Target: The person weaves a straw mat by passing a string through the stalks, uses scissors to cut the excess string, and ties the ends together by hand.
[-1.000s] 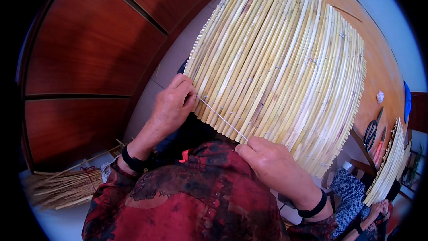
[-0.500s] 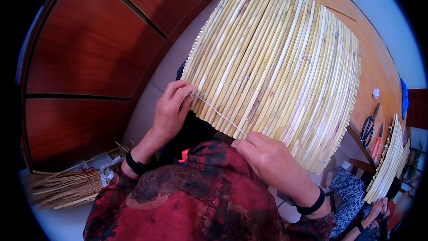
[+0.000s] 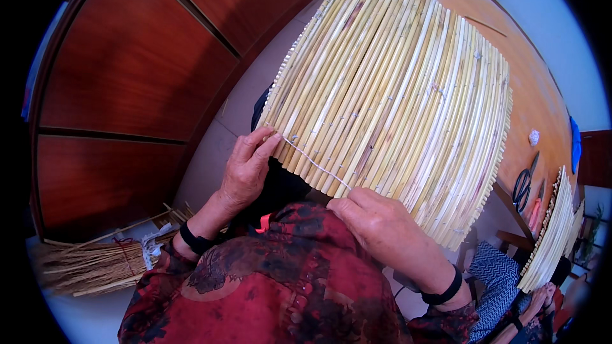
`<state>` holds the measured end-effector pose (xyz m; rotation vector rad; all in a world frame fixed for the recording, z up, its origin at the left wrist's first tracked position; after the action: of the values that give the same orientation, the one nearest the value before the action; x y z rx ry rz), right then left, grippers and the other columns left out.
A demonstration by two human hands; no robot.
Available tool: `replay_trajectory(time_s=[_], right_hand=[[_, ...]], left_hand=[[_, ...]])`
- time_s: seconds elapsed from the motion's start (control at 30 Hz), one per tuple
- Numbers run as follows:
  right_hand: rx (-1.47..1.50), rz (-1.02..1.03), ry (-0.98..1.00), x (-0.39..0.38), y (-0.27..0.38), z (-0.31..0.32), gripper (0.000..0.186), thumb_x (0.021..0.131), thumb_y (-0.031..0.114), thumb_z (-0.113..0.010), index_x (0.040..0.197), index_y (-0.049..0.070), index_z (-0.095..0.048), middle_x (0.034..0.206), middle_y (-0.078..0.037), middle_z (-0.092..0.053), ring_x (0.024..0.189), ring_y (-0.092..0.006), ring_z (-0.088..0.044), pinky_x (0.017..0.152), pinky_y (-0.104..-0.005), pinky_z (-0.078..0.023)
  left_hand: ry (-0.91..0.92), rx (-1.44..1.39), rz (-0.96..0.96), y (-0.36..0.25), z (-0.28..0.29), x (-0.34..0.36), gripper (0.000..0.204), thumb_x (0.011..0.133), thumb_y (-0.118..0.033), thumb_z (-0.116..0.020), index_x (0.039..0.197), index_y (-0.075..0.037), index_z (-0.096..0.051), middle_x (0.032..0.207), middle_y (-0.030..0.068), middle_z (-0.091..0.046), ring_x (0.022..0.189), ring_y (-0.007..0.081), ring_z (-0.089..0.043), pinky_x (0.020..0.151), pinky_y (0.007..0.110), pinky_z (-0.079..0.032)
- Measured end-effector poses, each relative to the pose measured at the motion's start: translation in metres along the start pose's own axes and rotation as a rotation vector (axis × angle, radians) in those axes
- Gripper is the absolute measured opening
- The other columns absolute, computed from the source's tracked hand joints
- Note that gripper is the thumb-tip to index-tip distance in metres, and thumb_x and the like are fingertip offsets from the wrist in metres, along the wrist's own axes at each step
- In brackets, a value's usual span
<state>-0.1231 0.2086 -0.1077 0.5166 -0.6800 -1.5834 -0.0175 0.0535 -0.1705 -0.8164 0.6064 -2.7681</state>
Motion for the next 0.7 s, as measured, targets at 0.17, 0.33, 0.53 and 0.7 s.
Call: replay_trajectory(time_s=[0.17, 0.33, 0.53, 0.7], right_hand=[[-0.006, 0.001, -0.001, 0.0003, 0.0004, 0.0001, 0.009, 0.081, 0.005, -0.059, 0.090, 0.004, -0.060, 0.068, -0.011, -0.048, 0.061, -0.0278, -0.055, 0.053, -0.0361, -0.044], [-0.019, 0.012, -0.006, 0.0013, 0.0014, 0.0009, 0.009, 0.081, 0.005, -0.060, 0.089, 0.004, -0.060, 0.068, -0.011, -0.048, 0.060, -0.0278, -0.055, 0.053, -0.0362, -0.044], [-0.016, 0.008, 0.003, 0.0009, 0.0009, -0.0001, 0.008, 0.081, 0.006, -0.060, 0.089, 0.004, -0.060, 0.067, -0.011, -0.047, 0.060, -0.0278, -0.055, 0.052, -0.0362, -0.044], [-0.001, 0.007, 0.004, 0.0000, 0.0012, 0.0019, 0.009, 0.080, 0.005, -0.060, 0.090, 0.005, -0.060, 0.068, -0.011, -0.047, 0.061, -0.0280, -0.055, 0.052, -0.0361, -0.044]], left_hand=[[-0.003, 0.038, -0.062, -0.0025, -0.0010, -0.0017, 0.046, 0.066, 0.010, -0.051, 0.112, 0.002, -0.054, 0.110, 0.0160, -0.052, 0.088, 0.0303, -0.055, 0.076, 0.037, -0.047], [0.008, 0.037, -0.032, -0.0014, -0.0032, -0.0016, 0.053, 0.063, 0.013, -0.053, 0.113, -0.002, -0.055, 0.111, 0.0152, -0.053, 0.089, 0.0302, -0.055, 0.076, 0.036, -0.048], [0.037, 0.100, -0.040, -0.0012, -0.0057, -0.0015, 0.054, 0.061, 0.011, -0.053, 0.114, -0.003, -0.056, 0.110, 0.0152, -0.053, 0.086, 0.0294, -0.054, 0.074, 0.036, -0.048], [0.028, 0.099, -0.047, -0.0034, -0.0054, 0.0003, 0.053, 0.063, 0.010, -0.052, 0.114, -0.003, -0.056, 0.110, 0.0154, -0.054, 0.085, 0.0290, -0.054, 0.073, 0.035, -0.048]])
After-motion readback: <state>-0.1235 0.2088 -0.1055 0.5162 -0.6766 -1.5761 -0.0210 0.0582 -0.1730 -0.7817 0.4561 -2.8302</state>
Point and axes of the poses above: each hand's wrist, its own x-axis towards the middle knuckle, its own z-axis out of the back of the hand, y = z × x, the point moved 7 cm from there along x, towards the middle knuckle
